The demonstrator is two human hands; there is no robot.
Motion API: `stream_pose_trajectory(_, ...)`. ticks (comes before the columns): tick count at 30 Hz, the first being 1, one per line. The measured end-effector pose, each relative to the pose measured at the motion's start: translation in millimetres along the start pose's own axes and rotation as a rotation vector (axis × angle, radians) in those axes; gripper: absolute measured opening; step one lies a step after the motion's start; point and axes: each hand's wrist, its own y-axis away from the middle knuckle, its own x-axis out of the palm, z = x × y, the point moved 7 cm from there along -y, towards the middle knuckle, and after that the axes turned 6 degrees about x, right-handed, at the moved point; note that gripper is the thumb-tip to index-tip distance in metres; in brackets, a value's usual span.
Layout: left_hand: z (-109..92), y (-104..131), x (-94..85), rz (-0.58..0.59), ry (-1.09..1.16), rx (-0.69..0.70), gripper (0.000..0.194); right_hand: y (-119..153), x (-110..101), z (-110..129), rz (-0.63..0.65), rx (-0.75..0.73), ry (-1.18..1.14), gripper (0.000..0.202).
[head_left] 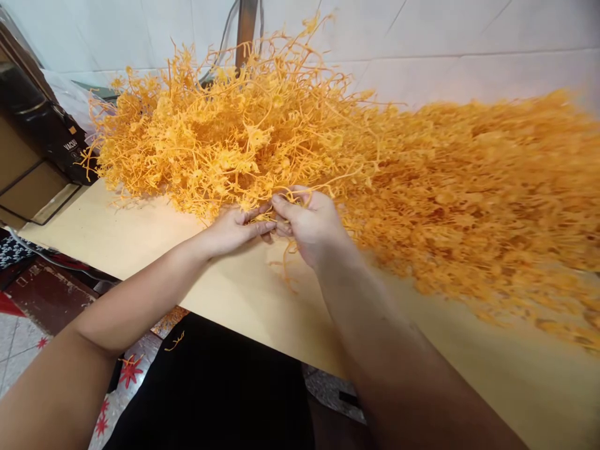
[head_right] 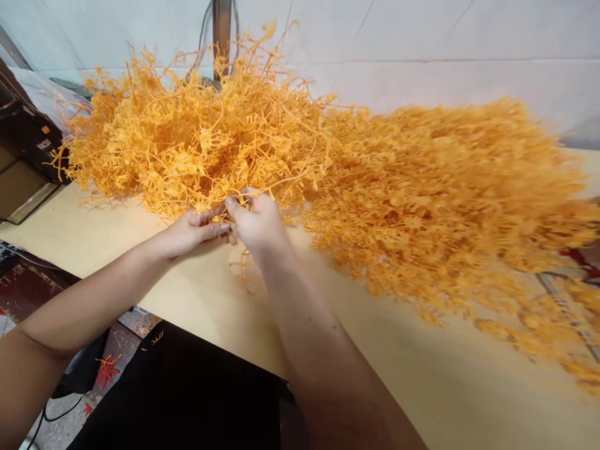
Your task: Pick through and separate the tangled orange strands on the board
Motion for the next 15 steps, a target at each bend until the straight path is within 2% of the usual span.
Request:
stream_pose_trajectory(3, -1.2, 0.1, 4.6, 0.099, 0.095, 0.030, 0.024, -0.5, 4.0, -6.3, 0.164, 0.087, -0.164, 0.024)
stream_pose_trajectory(6, -4.9, 4.0, 9.3, 0.212, 0.152, 0.029, 0.021, 2.5, 8.1, -7.9, 0.312, 0.184, -0.236, 0.027)
stream_pose_trajectory(9, -10.1, 12.6, 20.4, 0.412, 0.076, 0.007, 0.024, 7.2, 14.9, -7.0, 0.434, 0.226, -0.220, 0.032)
stream_pose_trajectory(12, -14.4, 22.1, 31.9, 0.583, 0.007, -0.021, 0.024, 7.7, 20.7, -11.5, 0.431, 0.220, -0.143, 0.033)
stream_pose_trajectory(15, -20.2, 26.1, 33.9, 0.558, 0.036, -0.048, 0.021, 4.2, 22.3, -19.8, 0.305, 0.198, -0.046, 0.031)
